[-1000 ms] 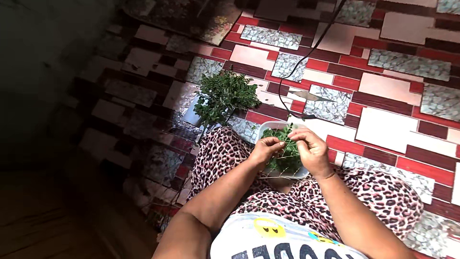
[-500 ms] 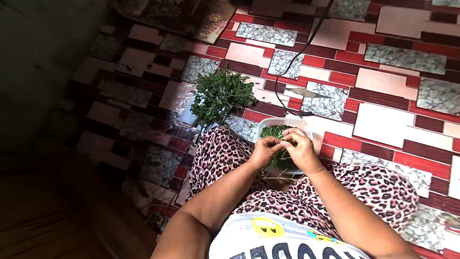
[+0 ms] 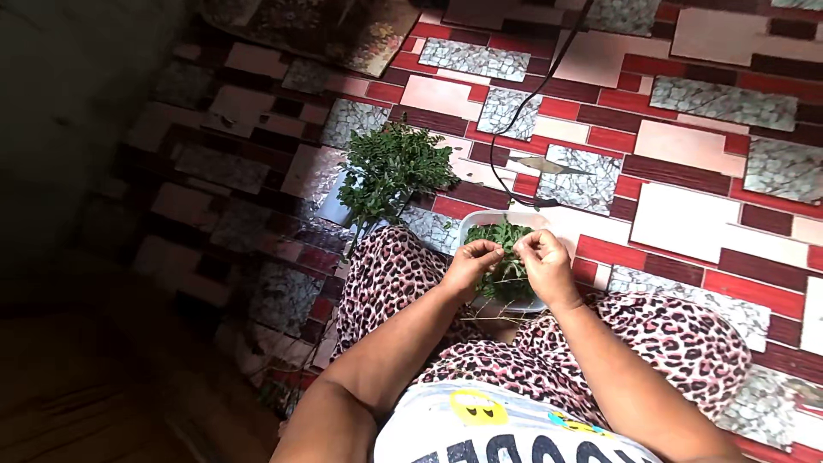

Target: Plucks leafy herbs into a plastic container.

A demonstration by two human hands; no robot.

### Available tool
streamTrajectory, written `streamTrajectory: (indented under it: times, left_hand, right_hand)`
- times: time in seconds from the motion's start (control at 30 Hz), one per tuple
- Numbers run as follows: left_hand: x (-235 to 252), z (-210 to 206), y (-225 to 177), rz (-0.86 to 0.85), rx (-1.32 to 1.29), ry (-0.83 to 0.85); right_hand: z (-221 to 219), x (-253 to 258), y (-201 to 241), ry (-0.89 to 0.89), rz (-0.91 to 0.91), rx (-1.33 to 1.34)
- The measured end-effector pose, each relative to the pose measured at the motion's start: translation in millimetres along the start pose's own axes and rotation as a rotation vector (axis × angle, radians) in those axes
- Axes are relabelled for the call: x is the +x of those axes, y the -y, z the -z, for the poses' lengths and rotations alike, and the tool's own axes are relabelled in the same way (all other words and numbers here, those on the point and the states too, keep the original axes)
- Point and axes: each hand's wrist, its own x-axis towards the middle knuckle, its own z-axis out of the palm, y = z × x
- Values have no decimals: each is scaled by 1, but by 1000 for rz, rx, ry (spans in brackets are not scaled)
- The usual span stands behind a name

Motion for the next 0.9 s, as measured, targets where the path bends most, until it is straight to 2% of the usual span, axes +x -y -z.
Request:
streamTrajectory:
  times: [0.13, 0.27, 0.57, 0.73, 0.9]
  left_hand:
    - [0, 1, 0, 18, -18, 9]
    - [0, 1, -1, 34, -26, 29]
    - [-1, -1, 0, -1, 105, 45]
    - [-3, -5, -6, 115, -18, 62]
    - [-3, -4, -6, 118, -43, 79]
  right_hand:
    - [3, 2, -4, 57, -179, 84]
    - [13, 9, -1, 191, -318, 233]
    - [7, 8, -4, 166, -122, 34]
    - [8, 10, -5, 157, -348, 212]
    - [14, 11, -4, 230, -377, 271]
